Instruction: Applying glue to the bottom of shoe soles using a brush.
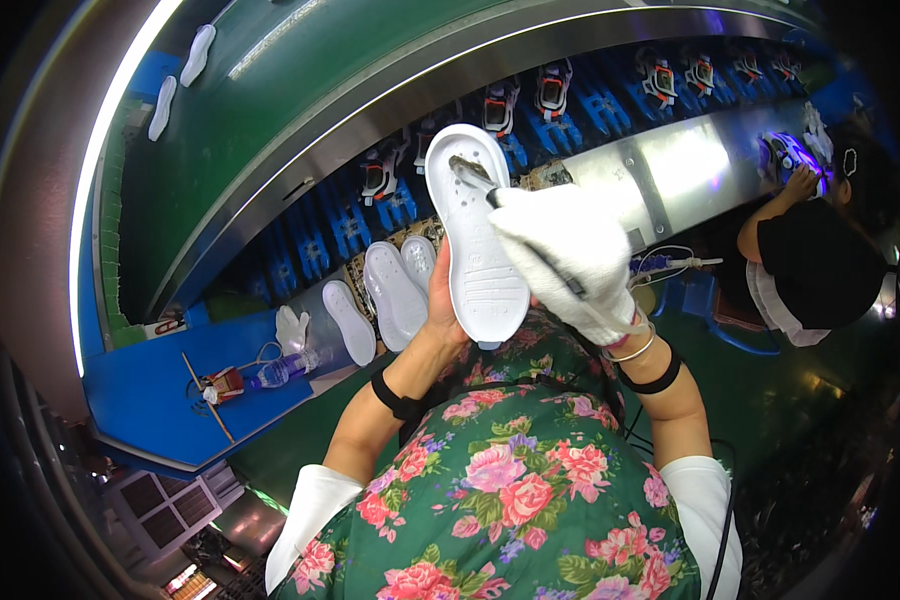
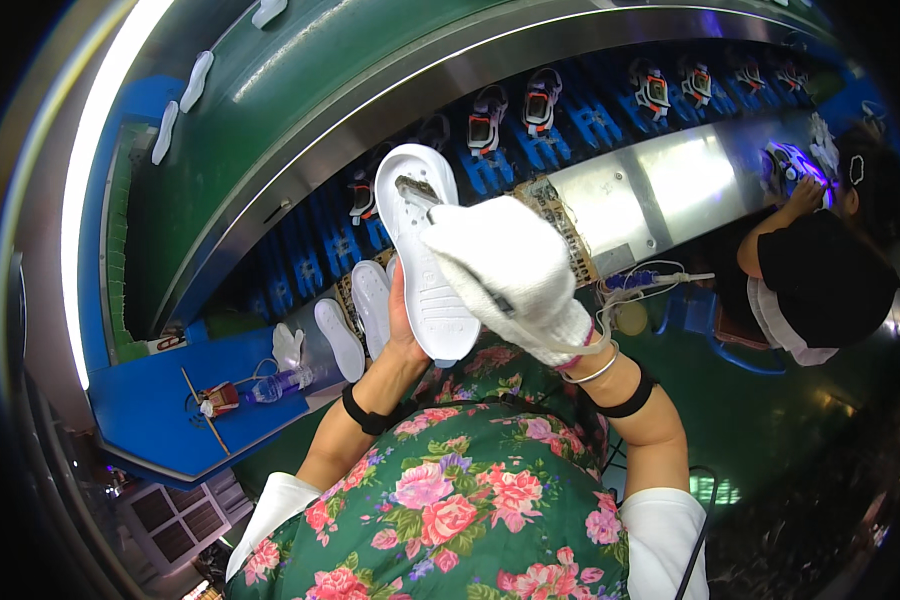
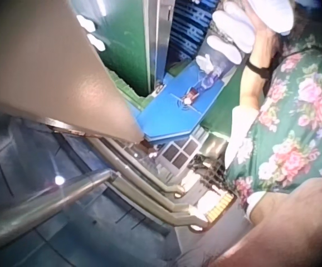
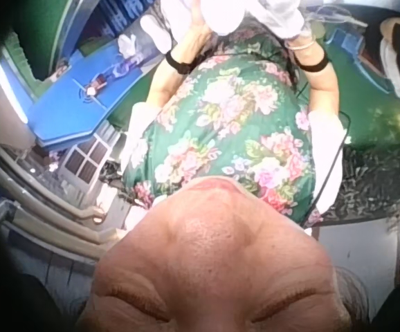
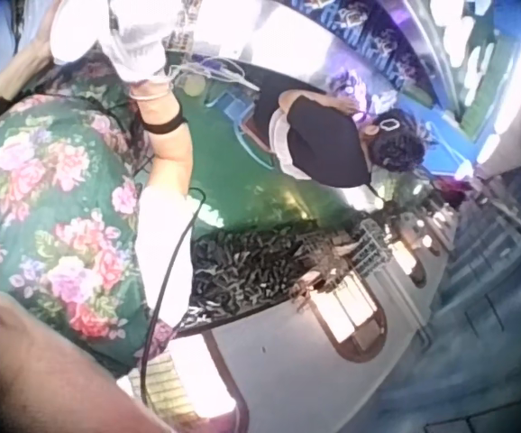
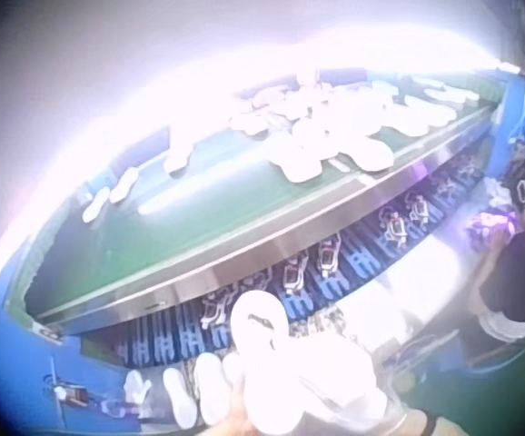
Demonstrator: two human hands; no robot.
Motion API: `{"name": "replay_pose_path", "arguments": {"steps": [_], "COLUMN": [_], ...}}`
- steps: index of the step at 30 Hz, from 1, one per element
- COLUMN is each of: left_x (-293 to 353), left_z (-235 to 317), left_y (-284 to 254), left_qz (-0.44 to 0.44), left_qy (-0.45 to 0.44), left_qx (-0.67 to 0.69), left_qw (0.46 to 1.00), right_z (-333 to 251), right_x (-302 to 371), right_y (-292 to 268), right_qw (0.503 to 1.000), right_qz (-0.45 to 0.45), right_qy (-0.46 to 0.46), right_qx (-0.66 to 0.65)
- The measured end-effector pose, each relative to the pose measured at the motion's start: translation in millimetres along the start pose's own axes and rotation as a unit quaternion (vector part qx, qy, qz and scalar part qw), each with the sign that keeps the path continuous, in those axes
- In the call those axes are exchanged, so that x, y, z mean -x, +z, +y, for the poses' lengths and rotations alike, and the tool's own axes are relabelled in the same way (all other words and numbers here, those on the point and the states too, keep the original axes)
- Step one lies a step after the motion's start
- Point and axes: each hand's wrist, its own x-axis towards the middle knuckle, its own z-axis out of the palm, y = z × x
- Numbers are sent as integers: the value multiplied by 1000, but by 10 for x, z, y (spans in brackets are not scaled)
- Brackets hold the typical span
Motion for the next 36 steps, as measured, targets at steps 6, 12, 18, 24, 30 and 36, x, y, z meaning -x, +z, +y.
{"name": "replay_pose_path", "arguments": {"steps": [6,12,18,24,30,36], "left_x": [-76,-246,-266,-266,-234,-128], "left_z": [93,123,145,230,320,507], "left_y": [-17,235,352,227,259,171], "left_qz": [45,0,-24,-94,-56,-74], "left_qy": [38,64,86,75,35,13], "left_qx": [-44,-85,36,4,-7,-42], "left_qw": [997,994,995,993,998,996], "right_z": [-26,-8,49,-54,25,11], "right_x": [27,230,178,297,336,270], "right_y": [43,189,80,131,131,112], "right_qw": [988,996,995,973,984,970], "right_qz": [-90,-91,-50,-159,-158,-164], "right_qy": [53,3,50,-18,-76,100], "right_qx": [-113,-20,-74,-166,-18,-151]}}
